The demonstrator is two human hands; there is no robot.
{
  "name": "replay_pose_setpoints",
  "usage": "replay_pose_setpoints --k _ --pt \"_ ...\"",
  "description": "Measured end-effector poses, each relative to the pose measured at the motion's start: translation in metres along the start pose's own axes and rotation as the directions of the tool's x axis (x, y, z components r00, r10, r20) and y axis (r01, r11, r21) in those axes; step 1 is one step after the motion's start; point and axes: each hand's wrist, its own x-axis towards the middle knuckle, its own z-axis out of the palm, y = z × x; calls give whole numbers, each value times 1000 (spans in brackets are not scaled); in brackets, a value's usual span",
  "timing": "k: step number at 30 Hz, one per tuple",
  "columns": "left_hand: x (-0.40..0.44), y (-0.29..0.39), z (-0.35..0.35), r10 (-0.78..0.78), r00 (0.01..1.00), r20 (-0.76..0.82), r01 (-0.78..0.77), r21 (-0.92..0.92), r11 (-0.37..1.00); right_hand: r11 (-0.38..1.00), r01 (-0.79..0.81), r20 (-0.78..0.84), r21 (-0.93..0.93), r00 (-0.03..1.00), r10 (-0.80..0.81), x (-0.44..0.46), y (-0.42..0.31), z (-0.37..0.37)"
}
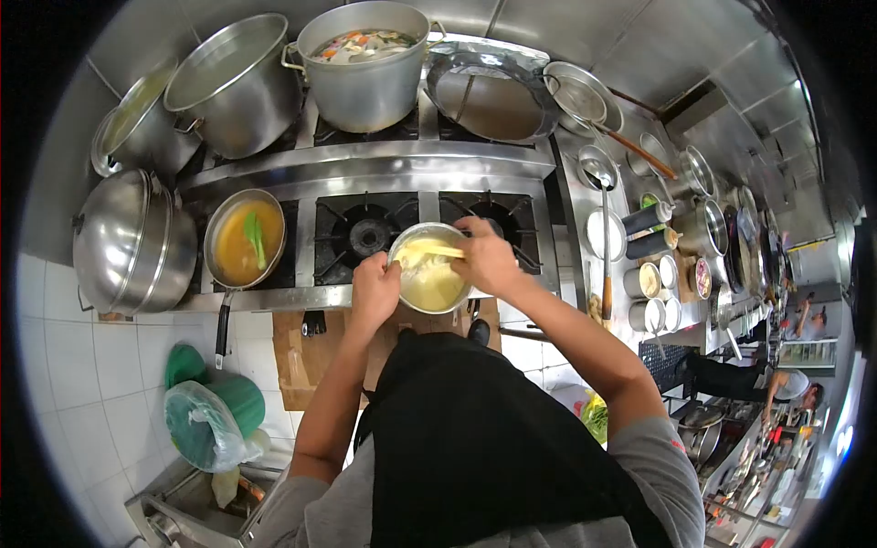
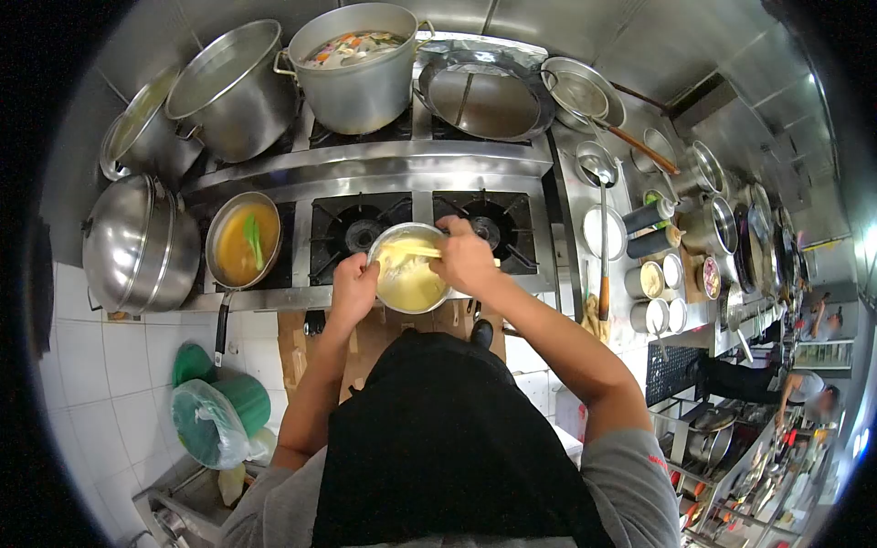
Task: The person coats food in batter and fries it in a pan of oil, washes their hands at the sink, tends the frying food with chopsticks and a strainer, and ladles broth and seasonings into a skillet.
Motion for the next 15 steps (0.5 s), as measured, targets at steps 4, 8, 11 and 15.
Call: replay_pose_setpoints --k 4,8,11,15 --pt "2 10 -4 -9 1000 13 9 -75 997 996 79 -123 -49 989 -84 5 -19 -58" --pt "5 11 2 -42 999 24 46 -186 981 982 140 -130 -128 979 -156 10 -26 -76" --pt "6 18 2 -66 997 40 74 -236 969 950 211 -67 -231 970 -232 9 -27 -55" --pt "8 12 9 -29 999 17 34 -383 923 938 258 106 -230 965 -239 16 -21 -15"
